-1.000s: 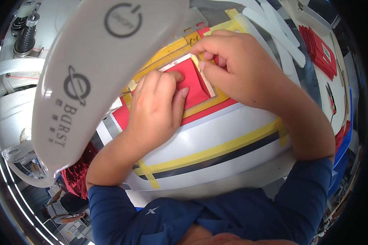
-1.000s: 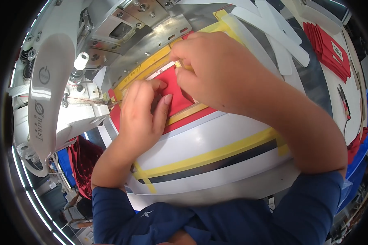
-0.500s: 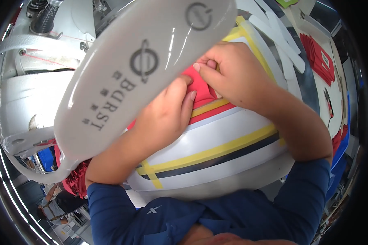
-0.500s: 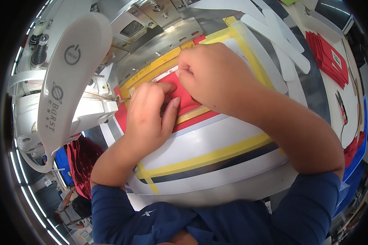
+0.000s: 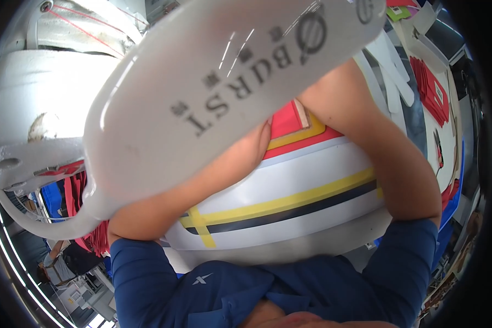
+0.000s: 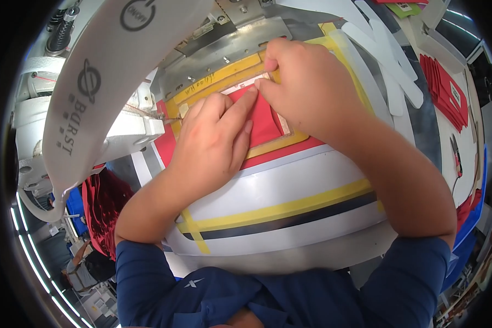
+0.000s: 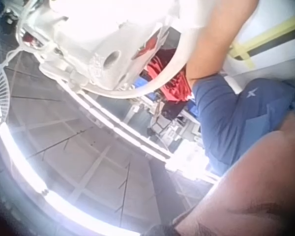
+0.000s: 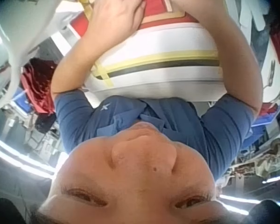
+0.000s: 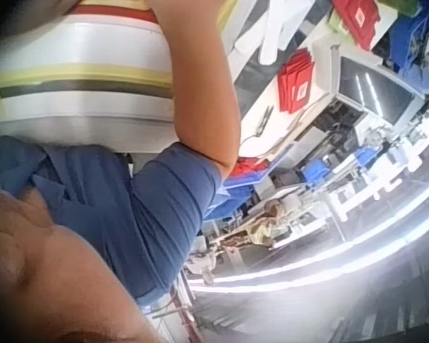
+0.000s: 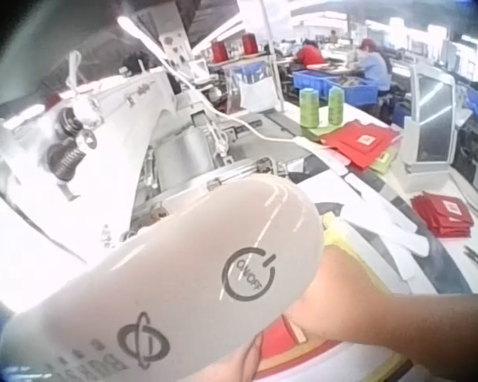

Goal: Sewing brand labels onto red fabric pieces using an industrial sewing machine.

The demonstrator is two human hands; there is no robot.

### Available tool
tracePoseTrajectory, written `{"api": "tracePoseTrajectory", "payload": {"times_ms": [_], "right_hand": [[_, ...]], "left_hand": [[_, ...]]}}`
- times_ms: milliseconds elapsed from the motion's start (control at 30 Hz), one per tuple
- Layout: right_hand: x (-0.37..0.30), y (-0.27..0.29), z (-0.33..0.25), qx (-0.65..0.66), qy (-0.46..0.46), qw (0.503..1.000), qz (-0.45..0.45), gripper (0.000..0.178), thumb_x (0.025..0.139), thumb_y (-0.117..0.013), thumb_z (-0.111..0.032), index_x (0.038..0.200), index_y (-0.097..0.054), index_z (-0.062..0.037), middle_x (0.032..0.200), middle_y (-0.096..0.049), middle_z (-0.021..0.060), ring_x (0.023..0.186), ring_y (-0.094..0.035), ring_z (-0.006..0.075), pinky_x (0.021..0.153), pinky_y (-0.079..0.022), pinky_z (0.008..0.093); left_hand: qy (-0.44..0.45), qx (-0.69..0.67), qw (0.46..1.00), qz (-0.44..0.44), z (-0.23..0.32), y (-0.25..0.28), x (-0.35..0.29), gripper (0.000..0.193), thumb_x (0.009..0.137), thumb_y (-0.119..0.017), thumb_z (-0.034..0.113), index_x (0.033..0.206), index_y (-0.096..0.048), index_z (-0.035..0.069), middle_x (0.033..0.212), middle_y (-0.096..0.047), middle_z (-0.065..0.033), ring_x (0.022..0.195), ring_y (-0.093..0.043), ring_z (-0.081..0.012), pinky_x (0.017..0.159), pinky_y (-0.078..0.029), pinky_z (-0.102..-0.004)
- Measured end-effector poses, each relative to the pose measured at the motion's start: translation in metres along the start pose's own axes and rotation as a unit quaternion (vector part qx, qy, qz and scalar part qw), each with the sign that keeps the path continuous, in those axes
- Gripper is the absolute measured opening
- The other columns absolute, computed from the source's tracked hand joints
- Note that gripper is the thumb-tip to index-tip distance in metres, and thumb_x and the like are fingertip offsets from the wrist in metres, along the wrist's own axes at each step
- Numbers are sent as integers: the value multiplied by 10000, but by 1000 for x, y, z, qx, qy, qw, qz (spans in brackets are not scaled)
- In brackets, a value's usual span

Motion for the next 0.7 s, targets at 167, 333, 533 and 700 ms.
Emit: {"api": "tracePoseTrajectory", "payload": {"times_ms": [167, 333, 533, 700], "right_hand": [[11, 7, 11, 113, -65, 991, -13, 233, 974, -761, -216, 981, -691, 7, 800, -722, 112, 725, -672, 195, 691, -529, 363], [11, -2, 24, 221, -106, 969, -42, 274, 1010, -737, -250, 975, -700, 19, 800, -724, 84, 716, -637, 146, 674, -512, 329], [10, -5, 29, 227, -91, 968, -52, 278, 1005, -738, -253, 978, -698, 20, 797, -718, 92, 702, -627, 156, 664, -505, 338], [5, 4, 18, 209, -99, 970, -76, 250, 1004, -724, -230, 976, -695, 17, 776, -707, 91, 685, -616, 170, 648, -493, 353]], "left_hand": [[-29, -20, 999, 27, 3, 6, 3, 484, 910, -735, 67, 1391, -699, 17, 961, -572, -133, 897, -608, -323, 818, -512, -429], [-12, -9, 1000, 15, 1, 6, 9, 485, 914, -731, 79, 1398, -711, 61, 967, -574, -118, 893, -608, -316, 815, -509, -426], [-15, 25, 1000, 1, 3, 10, 14, 491, 906, -740, 91, 1397, -730, 99, 970, -575, -100, 899, -606, -296, 819, -492, -425], [-12, 51, 999, -6, 4, 12, 14, 487, 901, -754, 106, 1388, -737, 104, 980, -580, -96, 914, -610, -299, 831, -488, -433]]}}
Point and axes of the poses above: each hand's wrist, its own x-axis towards the middle knuckle, its own y-axis out of the back of the hand, z = x × y, the point moved 6 cm from there along x, towards the middle knuckle
